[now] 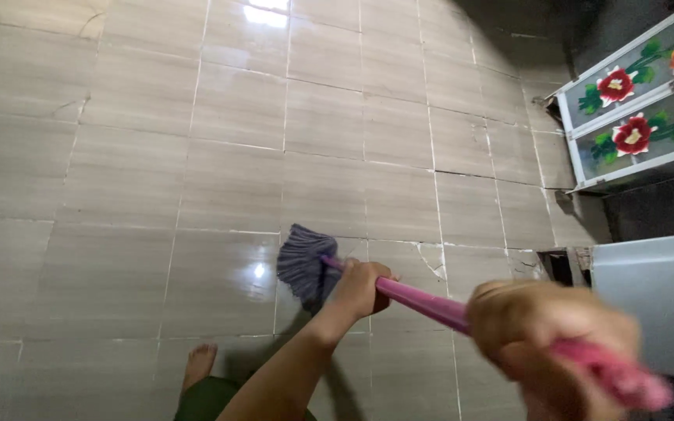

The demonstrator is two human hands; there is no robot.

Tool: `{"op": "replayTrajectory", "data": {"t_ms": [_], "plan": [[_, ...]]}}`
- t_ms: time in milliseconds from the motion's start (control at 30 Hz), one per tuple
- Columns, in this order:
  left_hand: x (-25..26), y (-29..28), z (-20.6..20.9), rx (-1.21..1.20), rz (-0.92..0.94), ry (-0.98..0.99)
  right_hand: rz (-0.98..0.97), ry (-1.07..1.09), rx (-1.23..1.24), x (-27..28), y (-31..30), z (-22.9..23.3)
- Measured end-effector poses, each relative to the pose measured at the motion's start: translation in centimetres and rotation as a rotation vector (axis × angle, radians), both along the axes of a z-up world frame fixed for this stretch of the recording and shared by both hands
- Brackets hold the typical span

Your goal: Mopping a tiled floor and then rinsing the mop and cleaning out a bucket in a bathroom.

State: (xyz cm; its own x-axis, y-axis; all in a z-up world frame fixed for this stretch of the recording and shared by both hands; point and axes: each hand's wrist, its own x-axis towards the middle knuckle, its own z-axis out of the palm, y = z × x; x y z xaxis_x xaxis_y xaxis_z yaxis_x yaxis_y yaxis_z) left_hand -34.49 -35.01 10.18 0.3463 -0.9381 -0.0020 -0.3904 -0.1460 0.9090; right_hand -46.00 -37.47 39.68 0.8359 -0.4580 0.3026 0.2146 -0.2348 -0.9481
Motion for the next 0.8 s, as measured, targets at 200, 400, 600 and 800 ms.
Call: {"op": "replayTrajectory", "data": {"t_ms": [200, 400, 600, 800], "plan": [[2.5, 5.8, -4.2, 0.061, 0.073, -0.238, -0.078, -0.21, 0.357, -0.5, -0.8, -1.1], [10.7, 20.7, -11.7, 0.289, 0.229, -0.323, 0.126, -0.332, 0.527, 3.5, 5.9, -13.8], [13.6, 30.3, -16.1, 0.777, 0.349, -0.207, 0.347, -0.073, 0.513, 2.8, 13.2, -19.2], [7.6, 19.9, -18.7, 0.311, 0.225, -0.315, 0.144, 0.067, 0.382, -2.4, 6.2, -10.3]]}}
